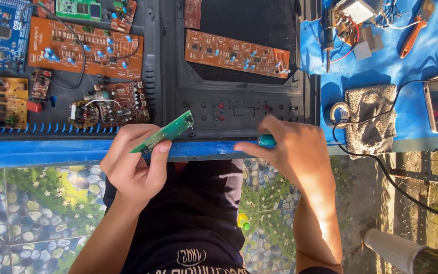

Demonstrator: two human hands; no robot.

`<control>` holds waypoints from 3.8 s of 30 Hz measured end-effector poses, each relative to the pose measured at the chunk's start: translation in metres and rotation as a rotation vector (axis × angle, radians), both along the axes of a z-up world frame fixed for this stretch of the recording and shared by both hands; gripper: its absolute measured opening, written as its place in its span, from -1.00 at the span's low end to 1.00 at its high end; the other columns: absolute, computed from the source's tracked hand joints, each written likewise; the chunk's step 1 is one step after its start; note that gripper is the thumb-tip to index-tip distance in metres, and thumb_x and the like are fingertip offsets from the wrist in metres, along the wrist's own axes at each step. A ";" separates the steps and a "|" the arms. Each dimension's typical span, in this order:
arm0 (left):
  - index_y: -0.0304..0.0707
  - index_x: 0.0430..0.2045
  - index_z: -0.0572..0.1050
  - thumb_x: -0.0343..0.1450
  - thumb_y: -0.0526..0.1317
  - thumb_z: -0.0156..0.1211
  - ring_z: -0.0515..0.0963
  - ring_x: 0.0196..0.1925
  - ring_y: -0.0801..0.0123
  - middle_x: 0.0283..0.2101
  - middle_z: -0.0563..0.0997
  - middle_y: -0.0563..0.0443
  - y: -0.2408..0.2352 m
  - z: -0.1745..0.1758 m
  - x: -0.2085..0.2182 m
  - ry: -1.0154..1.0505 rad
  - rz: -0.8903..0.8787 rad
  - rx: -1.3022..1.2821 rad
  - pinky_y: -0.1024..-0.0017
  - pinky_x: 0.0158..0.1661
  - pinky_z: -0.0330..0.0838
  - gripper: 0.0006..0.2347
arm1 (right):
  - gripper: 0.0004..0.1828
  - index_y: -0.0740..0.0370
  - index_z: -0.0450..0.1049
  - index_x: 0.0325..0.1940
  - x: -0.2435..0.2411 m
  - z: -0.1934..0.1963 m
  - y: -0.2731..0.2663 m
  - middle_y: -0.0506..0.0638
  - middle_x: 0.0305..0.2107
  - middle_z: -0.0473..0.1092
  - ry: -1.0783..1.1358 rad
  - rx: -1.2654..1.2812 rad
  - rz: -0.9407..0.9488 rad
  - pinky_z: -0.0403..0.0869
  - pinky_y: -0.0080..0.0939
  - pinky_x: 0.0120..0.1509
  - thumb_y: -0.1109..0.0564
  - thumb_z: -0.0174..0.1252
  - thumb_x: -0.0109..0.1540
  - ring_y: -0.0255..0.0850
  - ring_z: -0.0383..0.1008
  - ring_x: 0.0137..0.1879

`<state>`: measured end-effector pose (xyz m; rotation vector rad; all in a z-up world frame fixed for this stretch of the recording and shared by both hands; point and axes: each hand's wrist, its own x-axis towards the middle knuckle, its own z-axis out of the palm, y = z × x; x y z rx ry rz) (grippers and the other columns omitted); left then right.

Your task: The person cleans a green circuit board using a teal marker-like tool. They hold the board in their left hand and scrub its surface with the tool in their right hand, focusing on specific areas and flipping the board to clean different sides.

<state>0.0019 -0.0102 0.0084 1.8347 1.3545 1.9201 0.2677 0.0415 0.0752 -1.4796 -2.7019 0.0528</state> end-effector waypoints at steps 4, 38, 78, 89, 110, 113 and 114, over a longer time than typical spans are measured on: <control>-0.60 -0.33 0.51 0.51 -0.36 0.10 0.61 -0.35 0.03 -0.33 0.57 -0.35 0.001 0.002 0.001 0.022 -0.015 0.024 0.28 -0.33 0.52 -0.85 | -0.19 -0.12 0.30 0.47 -0.015 0.003 0.007 -0.10 0.12 0.51 0.059 -0.456 0.051 0.60 -0.06 -0.09 -0.42 0.10 0.20 -0.17 0.70 -0.16; -0.59 -0.50 0.53 0.48 -0.35 0.18 0.58 -0.46 0.05 -0.41 0.57 -0.32 0.003 -0.010 -0.002 -0.054 0.004 0.071 0.26 -0.41 0.45 -0.81 | -0.84 0.03 0.52 -0.32 0.068 -0.004 -0.064 -0.15 -0.65 0.49 0.326 -0.068 -0.238 0.45 -0.38 -0.52 -0.01 0.35 0.24 -0.34 0.48 -0.62; -0.52 -0.19 0.49 0.56 -0.41 0.02 0.66 -0.40 -0.12 -0.40 0.55 -0.37 0.078 0.003 0.076 0.014 -0.513 -0.501 0.11 -0.36 0.60 -0.90 | -0.41 -0.06 -0.05 -0.70 -0.023 -0.026 0.037 -0.30 -0.80 -0.29 1.996 -0.225 0.327 -0.19 -0.47 -0.61 -0.11 -0.35 0.44 -0.48 -0.37 -0.70; -0.47 -0.19 0.49 0.56 -0.38 0.01 0.63 -0.46 -0.02 -0.44 0.54 -0.29 0.078 0.004 0.080 0.061 -0.487 -0.458 0.30 -0.43 0.57 -0.89 | -0.41 -0.02 0.02 -0.74 -0.024 -0.058 0.032 -0.24 -0.88 -0.16 1.944 -0.151 0.329 -0.15 -0.38 -0.68 -0.02 -0.41 0.42 -0.44 -0.23 -0.78; -0.48 -0.11 0.46 0.57 -0.36 0.01 0.51 -0.52 -0.08 -0.42 0.49 -0.35 0.079 -0.008 0.085 0.048 -0.489 -0.416 0.18 -0.49 0.52 -0.87 | -0.36 -0.10 -0.12 -0.79 -0.017 -0.045 0.023 -0.28 -0.88 -0.30 1.934 -0.072 0.250 -0.19 -0.41 -0.65 -0.15 -0.34 0.41 -0.46 -0.33 -0.77; -0.50 -0.11 0.47 0.57 -0.36 0.01 0.54 -0.53 -0.01 -0.41 0.51 -0.35 0.080 -0.006 0.083 0.039 -0.493 -0.410 0.25 -0.45 0.54 -0.86 | -0.42 -0.07 -0.05 -0.77 -0.025 -0.044 0.022 -0.27 -0.89 -0.23 1.981 0.017 0.119 -0.16 -0.33 -0.65 -0.13 -0.28 0.36 -0.44 -0.26 -0.77; -0.50 -0.10 0.47 0.57 -0.35 0.02 0.56 -0.53 -0.02 -0.41 0.53 -0.36 0.079 -0.007 0.084 0.041 -0.498 -0.411 0.26 -0.44 0.55 -0.86 | -0.44 -0.04 -0.01 -0.77 -0.029 -0.051 0.021 -0.26 -0.88 -0.21 2.065 0.054 0.037 -0.13 -0.27 -0.65 -0.11 -0.21 0.33 -0.40 -0.23 -0.76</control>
